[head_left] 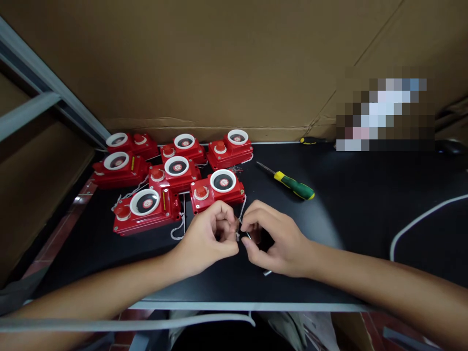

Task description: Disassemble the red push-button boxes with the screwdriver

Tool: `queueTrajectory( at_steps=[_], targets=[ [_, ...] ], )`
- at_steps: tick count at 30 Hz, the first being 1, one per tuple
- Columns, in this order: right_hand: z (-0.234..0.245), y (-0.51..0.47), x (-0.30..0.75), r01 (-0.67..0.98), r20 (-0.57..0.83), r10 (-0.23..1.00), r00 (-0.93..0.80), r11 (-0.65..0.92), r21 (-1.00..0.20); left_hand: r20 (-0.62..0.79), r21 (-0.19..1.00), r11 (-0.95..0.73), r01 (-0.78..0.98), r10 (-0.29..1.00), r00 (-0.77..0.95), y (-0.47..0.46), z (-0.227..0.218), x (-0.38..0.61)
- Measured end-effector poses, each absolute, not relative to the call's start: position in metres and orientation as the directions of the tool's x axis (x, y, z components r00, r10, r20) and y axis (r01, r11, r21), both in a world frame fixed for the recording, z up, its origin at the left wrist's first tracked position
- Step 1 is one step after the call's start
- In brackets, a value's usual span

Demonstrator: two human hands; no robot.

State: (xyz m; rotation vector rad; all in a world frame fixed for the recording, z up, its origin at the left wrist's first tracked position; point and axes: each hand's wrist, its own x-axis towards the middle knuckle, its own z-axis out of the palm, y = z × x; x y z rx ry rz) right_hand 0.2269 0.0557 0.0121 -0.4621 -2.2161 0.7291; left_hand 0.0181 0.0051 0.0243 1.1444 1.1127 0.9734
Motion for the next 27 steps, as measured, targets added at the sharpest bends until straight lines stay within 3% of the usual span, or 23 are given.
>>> queueTrajectory(
  at_steps=[9,18,23,27],
  targets=[
    [0.0103,0.0542,0.2226,0.178,0.598,0.487,-0.637,0.847,-0.501,-0.162,0.981,0.179,-0.070,0.965,0.205,0.0068,0.0244,0.0180],
    [0.0096,0.0555,0.2229,0.178,0.661,0.366,-0.655,0.925,-0.335,-0.139,0.990,0.143,-0.005,0.964,0.229,0.0036,0.0231,0.0188],
    [0.0081,0.0556,0.2225,0.140,0.661,0.351,-0.664,0.926,-0.351,-0.142,0.990,0.144,0.008,0.962,0.235,0.0023,0.0243,0.0191],
    [0.0089,0.0579,0.2233,0.131,0.603,0.399,-0.691,0.889,-0.438,-0.151,0.988,0.157,-0.008,0.962,0.226,0.0026,0.0262,0.0182]
  ],
)
